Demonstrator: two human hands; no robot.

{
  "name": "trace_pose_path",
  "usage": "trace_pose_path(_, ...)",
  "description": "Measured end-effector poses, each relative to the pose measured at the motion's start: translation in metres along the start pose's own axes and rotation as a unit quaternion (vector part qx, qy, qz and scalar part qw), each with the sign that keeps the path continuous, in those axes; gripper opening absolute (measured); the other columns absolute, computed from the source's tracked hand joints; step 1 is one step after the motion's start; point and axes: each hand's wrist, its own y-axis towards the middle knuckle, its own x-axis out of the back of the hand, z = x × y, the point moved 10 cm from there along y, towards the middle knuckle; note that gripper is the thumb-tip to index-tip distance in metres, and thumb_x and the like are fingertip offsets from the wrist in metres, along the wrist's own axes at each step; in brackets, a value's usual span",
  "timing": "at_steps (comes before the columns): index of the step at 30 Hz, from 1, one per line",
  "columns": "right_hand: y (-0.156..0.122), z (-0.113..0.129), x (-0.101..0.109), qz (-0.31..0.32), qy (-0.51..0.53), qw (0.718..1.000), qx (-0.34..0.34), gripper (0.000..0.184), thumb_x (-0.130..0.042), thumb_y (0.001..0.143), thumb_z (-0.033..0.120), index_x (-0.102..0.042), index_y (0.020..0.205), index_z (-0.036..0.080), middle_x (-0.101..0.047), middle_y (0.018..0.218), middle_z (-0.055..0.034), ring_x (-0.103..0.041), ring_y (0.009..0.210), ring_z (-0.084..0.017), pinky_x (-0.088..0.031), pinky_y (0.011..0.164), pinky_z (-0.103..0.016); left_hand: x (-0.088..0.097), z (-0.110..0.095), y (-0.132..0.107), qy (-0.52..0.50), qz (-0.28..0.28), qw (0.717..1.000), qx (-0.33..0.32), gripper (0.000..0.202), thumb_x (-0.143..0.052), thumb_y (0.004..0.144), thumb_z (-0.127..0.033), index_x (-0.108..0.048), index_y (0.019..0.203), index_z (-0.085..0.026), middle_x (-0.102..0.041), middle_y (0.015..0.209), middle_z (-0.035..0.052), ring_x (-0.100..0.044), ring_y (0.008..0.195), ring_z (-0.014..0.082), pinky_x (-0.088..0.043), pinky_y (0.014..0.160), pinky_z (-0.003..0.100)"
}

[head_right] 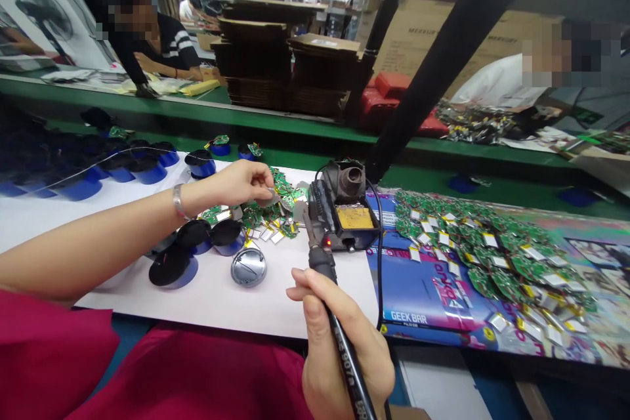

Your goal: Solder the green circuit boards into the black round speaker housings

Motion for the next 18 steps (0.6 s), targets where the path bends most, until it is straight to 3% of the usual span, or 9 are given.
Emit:
trace_pose_path(4,0.002,-0.003,-0.004,0.002,0.02,1.0,0.003,0.024,-0.057,0.095,0.014,-0.067,0.115,0.021,-0.076,0.097,-0.0022,-0.074,0.071,-0.015,-0.061,0.069,-0.03,0.021,-0.01,-0.02,-0.15,-0.03,0.988,-0.034,0.013,-0.068,0.079,-0.022,-0.07,0.088,-0.013,-0.075,0.083,0.0058,-0.069,0.077,0.0155,-0.053,0.071,0.026)
trace_pose_path(8,0.005,-0.006,-0.013,0.01,0.003,1.0,0.01,0.021,-0.055,0.095,0.015,-0.067,0.112,0.02,-0.075,0.1,-0.0036,-0.074,0.077,-0.017,-0.062,0.075,-0.033,0.022,-0.017,-0.052,-0.29,-0.037,0.956,-0.036,0.01,-0.075,0.068,-0.019,-0.072,0.077,-0.014,-0.075,0.082,0.0041,-0.069,0.077,0.0156,-0.055,0.072,0.027)
trace_pose_path(11,0.005,-0.004,-0.023,0.037,-0.024,0.998,0.037,0.022,-0.058,0.093,0.013,-0.067,0.112,0.02,-0.074,0.103,-0.0042,-0.074,0.086,-0.019,-0.062,0.081,-0.033,0.011,-0.014,-0.073,-0.368,-0.047,0.929,0.003,0.012,-0.08,0.064,-0.018,-0.072,0.072,-0.013,-0.075,0.082,0.0045,-0.068,0.078,0.0146,-0.055,0.073,0.025)
trace_pose_path(14,0.002,-0.003,-0.03,0.057,-0.027,0.996,0.056,0.029,-0.062,0.09,0.009,-0.065,0.116,0.02,-0.074,0.105,-0.0047,-0.074,0.087,-0.018,-0.062,0.081,-0.032,-0.01,-0.005,-0.089,-0.438,-0.033,0.896,0.068,0.015,-0.082,0.066,-0.02,-0.069,0.072,-0.013,-0.073,0.073,0.0036,-0.066,0.067,0.0109,-0.053,0.064,0.02)
trace_pose_path(18,-0.001,-0.002,-0.036,0.063,-0.034,0.995,0.07,0.031,-0.065,0.087,0.007,-0.066,0.115,0.02,-0.074,0.102,-0.0042,-0.073,0.077,-0.015,-0.062,0.074,-0.028,-0.039,0.005,-0.108,-0.547,-0.005,0.821,0.166,0.023,-0.082,0.069,-0.023,-0.063,0.075,-0.014,-0.067,0.058,0.0006,-0.06,0.052,0.0072,-0.045,0.05,0.014)
